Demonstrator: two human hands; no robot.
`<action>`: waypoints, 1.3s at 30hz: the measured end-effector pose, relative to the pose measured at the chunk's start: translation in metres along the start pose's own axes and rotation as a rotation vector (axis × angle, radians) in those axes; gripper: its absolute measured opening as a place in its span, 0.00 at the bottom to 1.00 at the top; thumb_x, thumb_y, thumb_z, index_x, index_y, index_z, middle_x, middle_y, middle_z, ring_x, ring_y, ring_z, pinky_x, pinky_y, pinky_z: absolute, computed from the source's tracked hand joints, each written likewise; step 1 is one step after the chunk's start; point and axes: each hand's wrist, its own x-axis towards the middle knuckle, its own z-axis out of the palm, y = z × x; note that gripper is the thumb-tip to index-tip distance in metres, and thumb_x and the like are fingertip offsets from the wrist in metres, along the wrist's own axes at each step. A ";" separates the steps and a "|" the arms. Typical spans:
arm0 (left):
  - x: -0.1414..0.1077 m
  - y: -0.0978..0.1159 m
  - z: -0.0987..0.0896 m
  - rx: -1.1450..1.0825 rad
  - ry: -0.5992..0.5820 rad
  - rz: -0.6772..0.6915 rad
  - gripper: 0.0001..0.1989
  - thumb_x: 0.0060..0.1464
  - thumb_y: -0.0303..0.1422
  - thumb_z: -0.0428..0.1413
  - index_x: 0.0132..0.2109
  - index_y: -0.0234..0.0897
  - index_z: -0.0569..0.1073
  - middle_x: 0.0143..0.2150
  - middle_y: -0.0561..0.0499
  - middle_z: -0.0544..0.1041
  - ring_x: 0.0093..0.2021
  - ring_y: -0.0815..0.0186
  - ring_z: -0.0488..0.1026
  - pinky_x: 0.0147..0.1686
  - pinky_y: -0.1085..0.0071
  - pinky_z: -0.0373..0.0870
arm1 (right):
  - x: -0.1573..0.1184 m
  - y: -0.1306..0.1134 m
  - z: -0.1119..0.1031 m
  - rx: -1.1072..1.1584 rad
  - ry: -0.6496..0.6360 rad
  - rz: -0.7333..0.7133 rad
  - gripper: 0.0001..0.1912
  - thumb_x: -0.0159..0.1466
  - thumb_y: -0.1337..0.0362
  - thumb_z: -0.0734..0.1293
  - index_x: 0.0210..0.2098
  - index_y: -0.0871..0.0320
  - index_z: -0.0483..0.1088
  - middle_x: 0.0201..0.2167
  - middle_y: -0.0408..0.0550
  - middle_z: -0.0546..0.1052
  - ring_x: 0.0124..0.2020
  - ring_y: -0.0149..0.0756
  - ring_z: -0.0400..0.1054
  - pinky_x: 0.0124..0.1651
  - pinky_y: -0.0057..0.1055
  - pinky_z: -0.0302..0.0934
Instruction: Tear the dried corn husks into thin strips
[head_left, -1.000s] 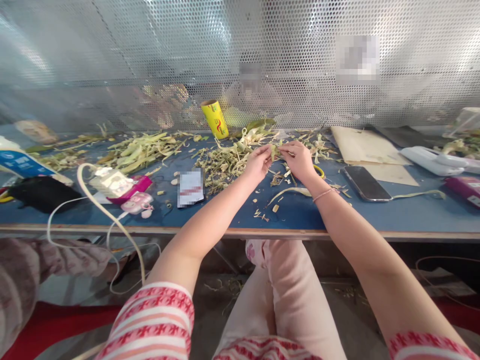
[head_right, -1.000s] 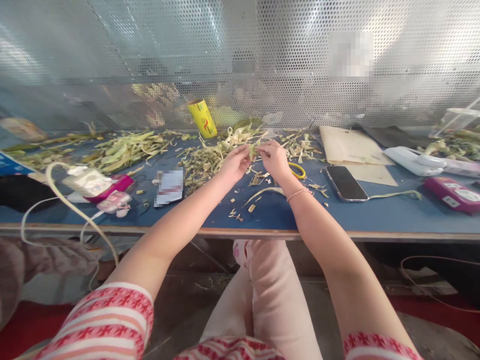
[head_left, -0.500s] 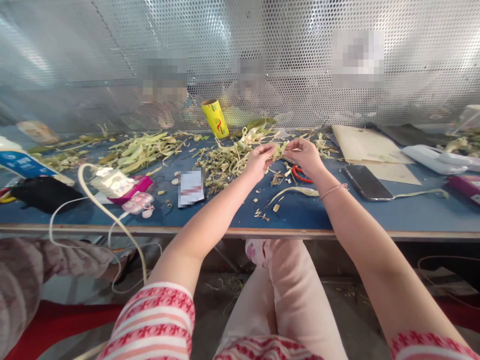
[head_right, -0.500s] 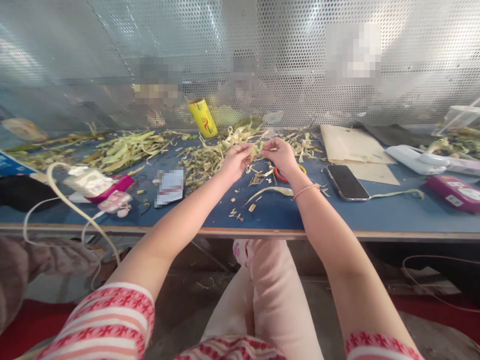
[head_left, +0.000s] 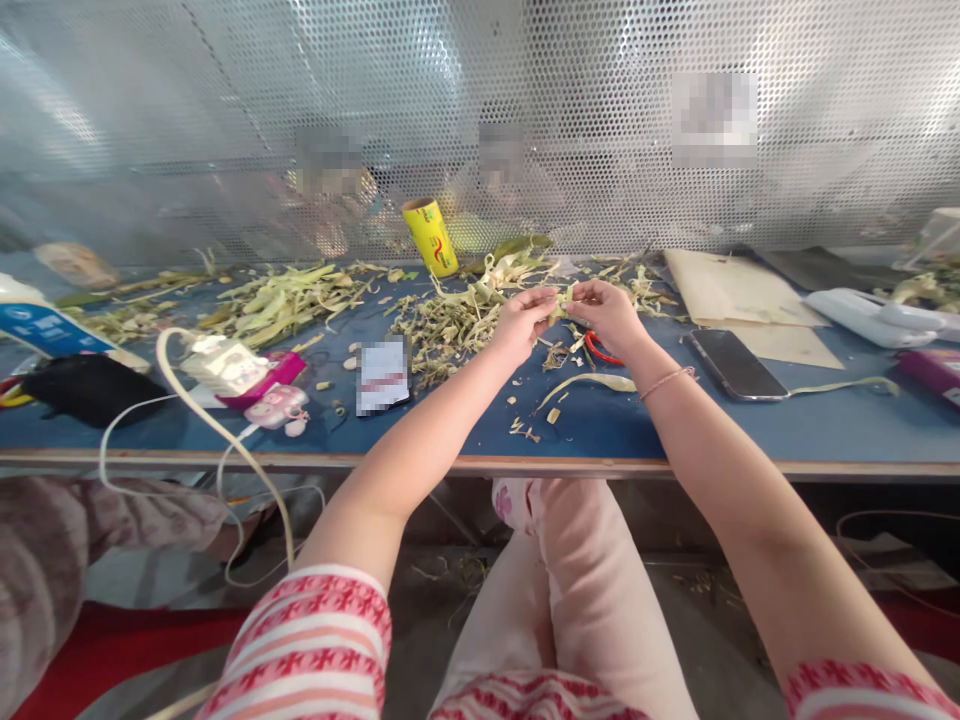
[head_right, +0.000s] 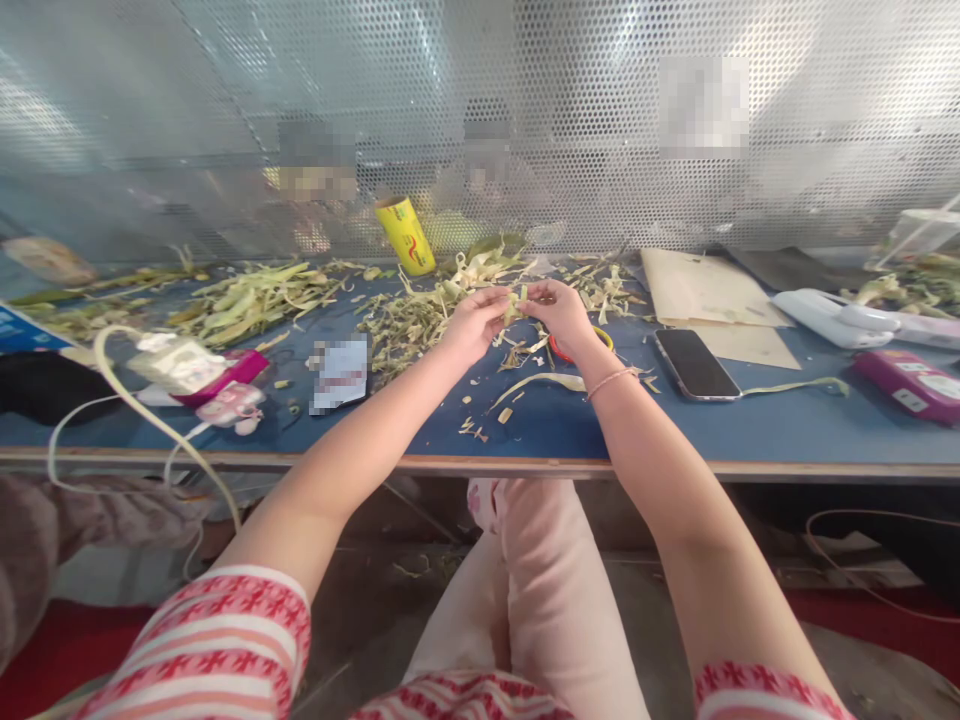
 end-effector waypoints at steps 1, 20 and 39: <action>0.001 0.001 0.000 -0.006 0.004 -0.011 0.07 0.46 0.19 0.61 0.32 0.34 0.76 0.25 0.56 0.76 0.26 0.76 0.72 0.34 0.76 0.70 | -0.001 -0.002 0.002 0.003 -0.004 0.002 0.21 0.43 0.56 0.77 0.31 0.58 0.69 0.28 0.40 0.72 0.30 0.27 0.66 0.38 0.29 0.65; 0.003 0.010 -0.002 -0.119 -0.004 -0.048 0.06 0.49 0.18 0.59 0.31 0.31 0.73 0.24 0.56 0.74 0.26 0.77 0.71 0.35 0.78 0.69 | -0.016 -0.029 0.010 -0.016 -0.149 0.313 0.15 0.64 0.61 0.65 0.22 0.59 0.65 0.17 0.41 0.70 0.18 0.26 0.64 0.24 0.25 0.61; -0.001 0.005 0.000 0.043 0.022 -0.098 0.06 0.54 0.19 0.56 0.32 0.32 0.70 0.25 0.56 0.75 0.26 0.75 0.74 0.42 0.69 0.75 | -0.006 -0.016 0.009 -0.121 0.053 0.106 0.08 0.55 0.68 0.61 0.20 0.56 0.60 0.18 0.39 0.65 0.23 0.28 0.60 0.29 0.26 0.57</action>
